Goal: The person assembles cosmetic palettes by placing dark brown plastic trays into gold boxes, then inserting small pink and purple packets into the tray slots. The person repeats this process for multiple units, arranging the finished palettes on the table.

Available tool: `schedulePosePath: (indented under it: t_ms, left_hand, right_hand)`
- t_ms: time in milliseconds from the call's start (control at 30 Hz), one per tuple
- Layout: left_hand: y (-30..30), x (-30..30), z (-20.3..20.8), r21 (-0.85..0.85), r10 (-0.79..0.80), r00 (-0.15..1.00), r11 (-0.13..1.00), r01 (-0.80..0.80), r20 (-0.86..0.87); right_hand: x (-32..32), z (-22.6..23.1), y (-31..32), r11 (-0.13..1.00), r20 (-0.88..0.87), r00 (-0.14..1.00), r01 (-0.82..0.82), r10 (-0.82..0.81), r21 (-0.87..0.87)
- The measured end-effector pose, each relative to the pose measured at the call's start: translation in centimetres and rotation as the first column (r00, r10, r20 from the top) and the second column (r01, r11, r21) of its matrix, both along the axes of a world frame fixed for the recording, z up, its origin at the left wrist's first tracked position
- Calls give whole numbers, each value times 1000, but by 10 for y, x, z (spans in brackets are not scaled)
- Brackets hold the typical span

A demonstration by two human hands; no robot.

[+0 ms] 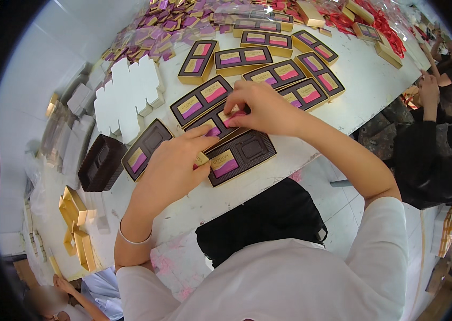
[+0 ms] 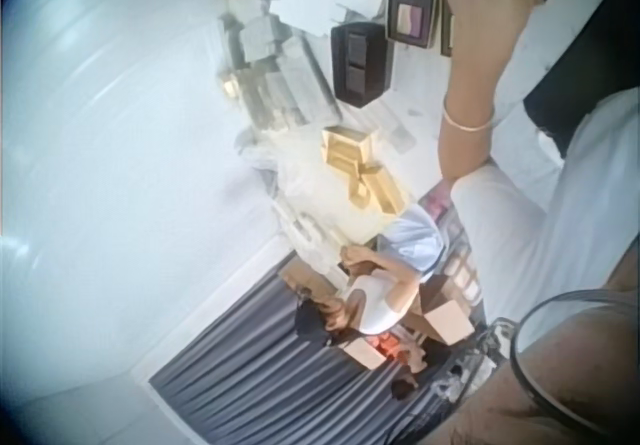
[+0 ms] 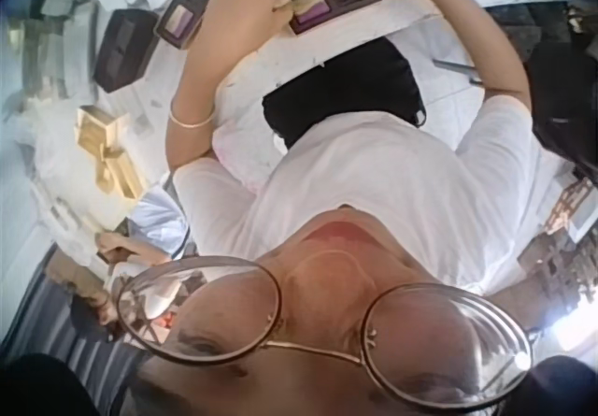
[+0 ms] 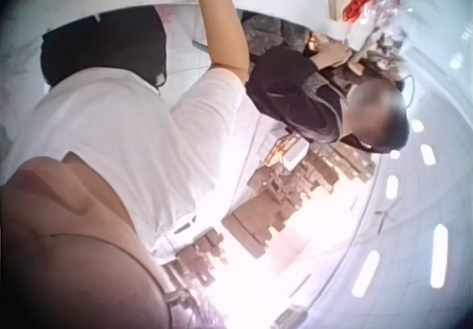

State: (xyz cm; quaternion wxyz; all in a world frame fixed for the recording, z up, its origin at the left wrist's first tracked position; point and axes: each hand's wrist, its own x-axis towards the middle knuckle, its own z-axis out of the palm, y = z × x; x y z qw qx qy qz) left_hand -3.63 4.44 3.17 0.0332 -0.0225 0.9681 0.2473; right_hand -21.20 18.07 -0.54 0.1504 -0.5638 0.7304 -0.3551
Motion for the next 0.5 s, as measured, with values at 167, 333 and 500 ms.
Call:
schedulePosePath:
  t_ms: [167,333,500]
  left_hand:
    - [-9,-1,-10,44,-31,994,998,36,-105]
    - [-20,-5,1,272,47,992,962,-13,-117]
    - [-29,-10,21,620,253,962,739,-263,106]
  right_hand:
    - [-3,7,-16,959,76,996,25,-48,281]
    - [-5,18,-9,994,50,999,11,-16,106]
    - [-12,10,2,962,-410,908,-28,-90,-272]
